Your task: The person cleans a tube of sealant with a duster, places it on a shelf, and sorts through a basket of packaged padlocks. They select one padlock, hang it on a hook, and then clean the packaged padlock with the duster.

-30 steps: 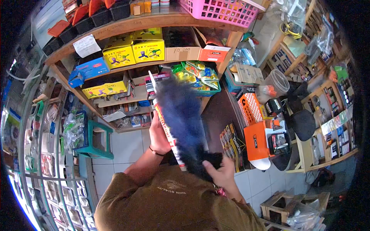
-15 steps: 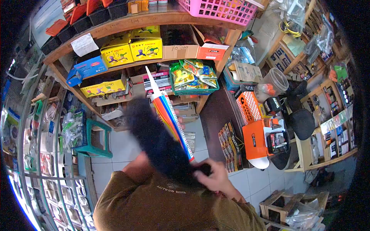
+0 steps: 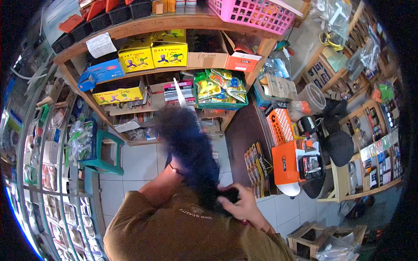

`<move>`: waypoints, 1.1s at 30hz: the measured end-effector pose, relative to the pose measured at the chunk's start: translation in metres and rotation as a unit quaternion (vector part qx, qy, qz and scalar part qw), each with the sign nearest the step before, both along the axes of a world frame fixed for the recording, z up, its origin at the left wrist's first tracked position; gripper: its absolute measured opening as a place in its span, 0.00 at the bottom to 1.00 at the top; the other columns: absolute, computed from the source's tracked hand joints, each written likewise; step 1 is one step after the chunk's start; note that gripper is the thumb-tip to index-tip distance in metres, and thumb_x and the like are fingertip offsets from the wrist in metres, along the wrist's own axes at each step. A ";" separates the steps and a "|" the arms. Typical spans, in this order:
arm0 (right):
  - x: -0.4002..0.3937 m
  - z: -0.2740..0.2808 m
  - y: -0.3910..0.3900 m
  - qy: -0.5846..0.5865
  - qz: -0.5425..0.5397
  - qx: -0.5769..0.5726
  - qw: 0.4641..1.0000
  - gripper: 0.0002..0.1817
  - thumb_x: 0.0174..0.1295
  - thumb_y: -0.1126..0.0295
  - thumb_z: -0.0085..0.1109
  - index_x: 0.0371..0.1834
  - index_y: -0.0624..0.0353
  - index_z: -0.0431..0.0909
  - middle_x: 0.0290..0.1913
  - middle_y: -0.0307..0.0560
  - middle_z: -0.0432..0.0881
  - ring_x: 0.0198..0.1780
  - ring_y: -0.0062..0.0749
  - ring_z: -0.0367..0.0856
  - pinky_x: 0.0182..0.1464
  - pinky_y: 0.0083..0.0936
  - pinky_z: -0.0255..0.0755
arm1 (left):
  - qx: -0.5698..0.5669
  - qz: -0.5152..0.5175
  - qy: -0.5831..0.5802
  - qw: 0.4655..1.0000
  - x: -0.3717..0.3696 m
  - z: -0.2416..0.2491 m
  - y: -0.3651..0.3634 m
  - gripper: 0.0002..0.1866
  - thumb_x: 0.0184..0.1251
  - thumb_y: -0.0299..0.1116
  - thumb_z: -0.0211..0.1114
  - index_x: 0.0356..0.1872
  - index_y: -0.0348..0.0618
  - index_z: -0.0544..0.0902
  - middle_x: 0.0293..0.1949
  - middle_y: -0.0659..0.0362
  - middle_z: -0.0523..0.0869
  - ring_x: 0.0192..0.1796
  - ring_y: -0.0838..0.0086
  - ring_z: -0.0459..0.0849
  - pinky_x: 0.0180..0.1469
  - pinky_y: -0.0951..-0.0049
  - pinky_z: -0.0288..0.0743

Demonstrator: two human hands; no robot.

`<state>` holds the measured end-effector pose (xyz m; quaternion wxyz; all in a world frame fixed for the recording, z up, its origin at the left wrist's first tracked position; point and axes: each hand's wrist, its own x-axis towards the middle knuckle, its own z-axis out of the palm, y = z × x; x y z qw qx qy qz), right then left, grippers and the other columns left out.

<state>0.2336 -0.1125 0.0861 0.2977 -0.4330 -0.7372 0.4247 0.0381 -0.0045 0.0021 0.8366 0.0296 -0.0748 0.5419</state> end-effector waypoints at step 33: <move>-0.019 -0.011 -0.009 0.113 0.038 -0.085 0.989 0.16 0.53 0.67 0.62 0.43 0.61 0.73 0.34 0.51 0.82 0.35 0.31 0.82 0.39 0.26 0.73 | 0.031 0.217 0.117 0.969 -0.048 0.023 -0.046 0.29 0.66 0.56 0.43 0.57 0.45 0.69 0.49 0.53 0.77 0.50 0.59 0.76 0.53 0.57 0.70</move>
